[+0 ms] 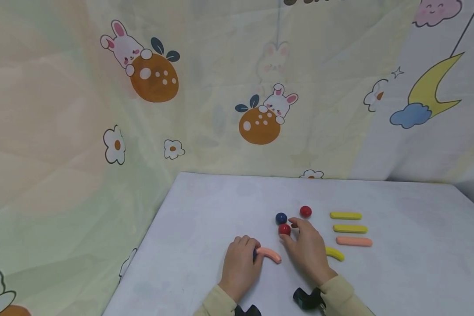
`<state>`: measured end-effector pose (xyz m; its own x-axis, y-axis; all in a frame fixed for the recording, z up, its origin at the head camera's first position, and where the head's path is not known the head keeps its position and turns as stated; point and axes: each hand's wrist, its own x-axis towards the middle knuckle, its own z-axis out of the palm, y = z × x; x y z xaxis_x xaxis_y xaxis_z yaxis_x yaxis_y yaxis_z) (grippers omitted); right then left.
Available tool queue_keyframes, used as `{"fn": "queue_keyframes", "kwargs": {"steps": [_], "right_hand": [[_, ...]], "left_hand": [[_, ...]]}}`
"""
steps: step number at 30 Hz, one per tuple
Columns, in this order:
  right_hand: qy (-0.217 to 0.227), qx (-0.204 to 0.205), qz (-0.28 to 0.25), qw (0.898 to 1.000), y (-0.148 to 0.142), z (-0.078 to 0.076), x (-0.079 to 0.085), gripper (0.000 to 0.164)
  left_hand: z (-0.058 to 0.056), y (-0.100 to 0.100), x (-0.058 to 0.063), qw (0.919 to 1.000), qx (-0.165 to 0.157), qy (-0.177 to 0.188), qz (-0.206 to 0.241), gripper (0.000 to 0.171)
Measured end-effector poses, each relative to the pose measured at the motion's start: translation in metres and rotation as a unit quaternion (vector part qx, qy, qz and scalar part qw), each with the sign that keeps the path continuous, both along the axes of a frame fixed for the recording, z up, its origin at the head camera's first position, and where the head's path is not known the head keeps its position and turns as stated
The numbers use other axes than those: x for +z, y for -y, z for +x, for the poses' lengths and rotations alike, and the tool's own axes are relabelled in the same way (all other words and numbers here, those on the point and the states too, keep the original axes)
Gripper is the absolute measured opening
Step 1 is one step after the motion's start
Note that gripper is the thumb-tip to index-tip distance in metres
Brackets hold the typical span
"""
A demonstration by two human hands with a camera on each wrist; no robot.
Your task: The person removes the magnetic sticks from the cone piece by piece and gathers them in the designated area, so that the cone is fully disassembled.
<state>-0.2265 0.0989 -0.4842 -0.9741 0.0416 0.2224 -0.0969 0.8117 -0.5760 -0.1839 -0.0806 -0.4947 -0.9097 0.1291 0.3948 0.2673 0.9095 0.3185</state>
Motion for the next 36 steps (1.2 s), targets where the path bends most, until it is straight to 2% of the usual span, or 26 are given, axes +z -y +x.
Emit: {"fn": "queue_keyframes", "kwargs": {"steps": [6,9,12,17,22,25,29,32,36], "right_hand": [[-0.018,0.017,0.023,0.999,0.001,0.025,0.01,0.043],[0.0,0.043,0.034,0.998,0.004,0.041,0.011,0.035],[0.024,0.063,0.038,0.997,0.008,0.051,0.01,0.027],[0.03,0.061,0.041,0.997,0.007,0.055,0.007,0.019],[0.029,0.041,0.065,0.997,0.003,0.056,0.004,0.023],[0.032,0.038,0.076,0.996,0.0,0.059,0.002,0.024],[0.03,0.036,0.084,0.995,-0.004,0.061,0.002,0.024],[0.023,0.031,0.086,0.996,-0.008,0.062,0.002,0.024],[0.015,0.016,0.082,0.996,-0.019,0.066,0.006,0.024]], "left_hand": [[0.0,0.001,0.0,0.9998,-0.008,-0.018,0.001,0.018],[-0.001,0.001,0.0,0.9991,-0.028,-0.032,0.007,0.016],[0.0,0.0,0.0,0.9977,-0.057,-0.037,0.007,0.015],[0.004,-0.002,0.002,0.9972,-0.074,-0.01,0.003,0.024],[0.005,0.005,0.004,0.9954,-0.092,0.029,0.0,0.042],[0.005,0.012,0.002,0.9937,-0.106,0.036,-0.003,0.039],[0.002,0.015,-0.001,0.9921,-0.122,0.028,0.002,0.036],[0.0,0.014,-0.002,0.9931,-0.113,0.029,0.015,0.038],[-0.004,0.011,-0.005,0.995,-0.082,0.034,0.045,0.039]]}}
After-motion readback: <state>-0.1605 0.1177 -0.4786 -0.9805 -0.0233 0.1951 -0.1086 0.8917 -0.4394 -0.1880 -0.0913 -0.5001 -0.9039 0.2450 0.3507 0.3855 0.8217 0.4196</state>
